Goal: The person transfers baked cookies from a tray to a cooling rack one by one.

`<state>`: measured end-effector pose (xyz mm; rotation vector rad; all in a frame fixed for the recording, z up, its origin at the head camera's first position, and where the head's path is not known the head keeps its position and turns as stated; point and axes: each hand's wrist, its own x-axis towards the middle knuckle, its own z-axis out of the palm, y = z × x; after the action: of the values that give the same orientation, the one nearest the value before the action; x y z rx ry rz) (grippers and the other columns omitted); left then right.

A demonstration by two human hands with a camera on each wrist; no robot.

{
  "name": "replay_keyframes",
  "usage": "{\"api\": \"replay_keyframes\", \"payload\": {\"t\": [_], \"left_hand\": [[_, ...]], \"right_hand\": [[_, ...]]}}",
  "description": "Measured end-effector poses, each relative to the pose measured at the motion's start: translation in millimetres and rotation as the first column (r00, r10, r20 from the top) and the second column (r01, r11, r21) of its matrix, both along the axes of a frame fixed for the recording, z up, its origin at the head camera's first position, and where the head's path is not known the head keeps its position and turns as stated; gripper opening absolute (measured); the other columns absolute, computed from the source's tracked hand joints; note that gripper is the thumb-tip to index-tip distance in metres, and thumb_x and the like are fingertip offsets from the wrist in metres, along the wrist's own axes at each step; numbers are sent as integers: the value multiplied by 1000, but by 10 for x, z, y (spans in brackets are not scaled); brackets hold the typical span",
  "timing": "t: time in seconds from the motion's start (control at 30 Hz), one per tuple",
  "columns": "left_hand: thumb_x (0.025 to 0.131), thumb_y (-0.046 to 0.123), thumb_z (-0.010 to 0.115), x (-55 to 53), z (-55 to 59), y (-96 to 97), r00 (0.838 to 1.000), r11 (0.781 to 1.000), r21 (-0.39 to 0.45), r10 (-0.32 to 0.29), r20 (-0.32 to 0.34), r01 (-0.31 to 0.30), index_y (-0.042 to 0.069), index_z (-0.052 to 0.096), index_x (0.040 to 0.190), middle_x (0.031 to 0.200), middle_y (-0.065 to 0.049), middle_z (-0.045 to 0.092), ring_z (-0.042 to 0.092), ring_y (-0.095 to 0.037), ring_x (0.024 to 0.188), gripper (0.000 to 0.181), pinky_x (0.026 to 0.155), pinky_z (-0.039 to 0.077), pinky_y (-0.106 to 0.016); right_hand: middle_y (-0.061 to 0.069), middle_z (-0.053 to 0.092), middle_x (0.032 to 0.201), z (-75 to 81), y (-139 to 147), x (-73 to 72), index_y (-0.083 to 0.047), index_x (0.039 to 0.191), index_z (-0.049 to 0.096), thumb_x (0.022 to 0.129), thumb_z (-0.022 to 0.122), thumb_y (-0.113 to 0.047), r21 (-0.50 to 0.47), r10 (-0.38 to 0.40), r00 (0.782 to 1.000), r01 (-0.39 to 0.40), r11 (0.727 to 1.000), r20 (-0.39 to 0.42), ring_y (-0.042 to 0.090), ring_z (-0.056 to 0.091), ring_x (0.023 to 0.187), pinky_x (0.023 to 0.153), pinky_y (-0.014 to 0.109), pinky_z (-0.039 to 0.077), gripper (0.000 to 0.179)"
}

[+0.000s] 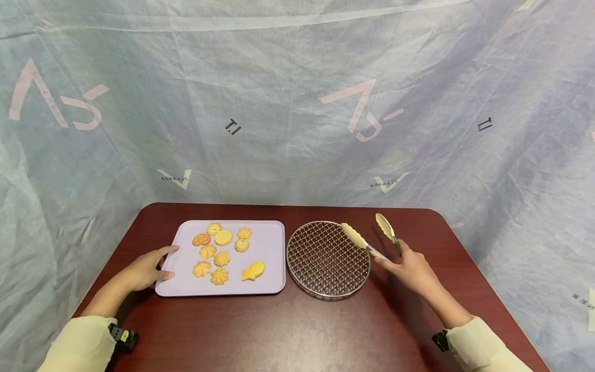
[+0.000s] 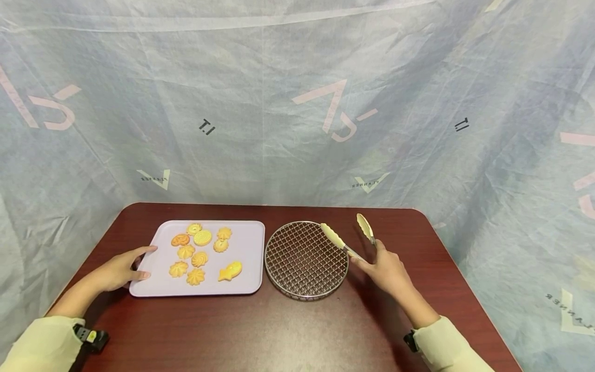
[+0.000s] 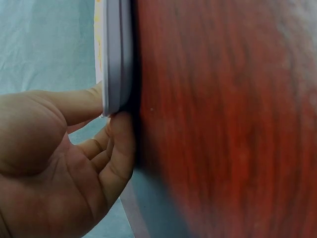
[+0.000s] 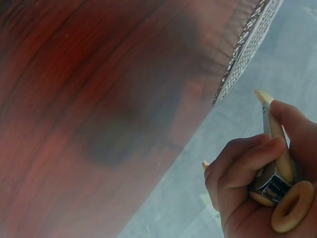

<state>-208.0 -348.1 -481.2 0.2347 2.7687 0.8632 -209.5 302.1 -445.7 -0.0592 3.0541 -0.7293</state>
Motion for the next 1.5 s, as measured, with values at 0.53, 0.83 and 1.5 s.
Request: {"api": "replay_keyframes", "payload": {"t": [0.53, 0.83, 1.5], "left_hand": [[91, 5, 76, 43, 62, 50, 1000, 1000, 15, 16, 1, -16, -14, 38, 148, 91, -15, 51, 50, -24, 78, 71, 63, 43, -36], [92, 6, 75, 39, 57, 50, 1000, 1000, 10, 25, 13, -25, -13, 38, 149, 90, -14, 50, 49, -23, 76, 71, 62, 42, -35], [92, 5, 75, 39, 59, 50, 1000, 1000, 19, 22, 3, -22, -13, 38, 149, 89, -13, 50, 49, -22, 73, 71, 60, 43, -34]], "right_hand": [[-1, 56, 68, 32, -206, 48, 6, 152, 37, 91, 73, -56, 17, 49, 999, -49, 999, -18, 18, 55, 65, 64, 39, 48, 94], [-2, 50, 64, 60, -314, 76, 0, 151, 42, 90, 77, -50, -3, 80, 996, -80, 997, -36, 14, 48, 57, 57, 33, 41, 86], [0, 50, 67, 101, -534, 123, 7, 154, 38, 88, 79, -52, 20, 146, 989, -145, 989, -39, 15, 48, 62, 60, 35, 44, 97]]}}
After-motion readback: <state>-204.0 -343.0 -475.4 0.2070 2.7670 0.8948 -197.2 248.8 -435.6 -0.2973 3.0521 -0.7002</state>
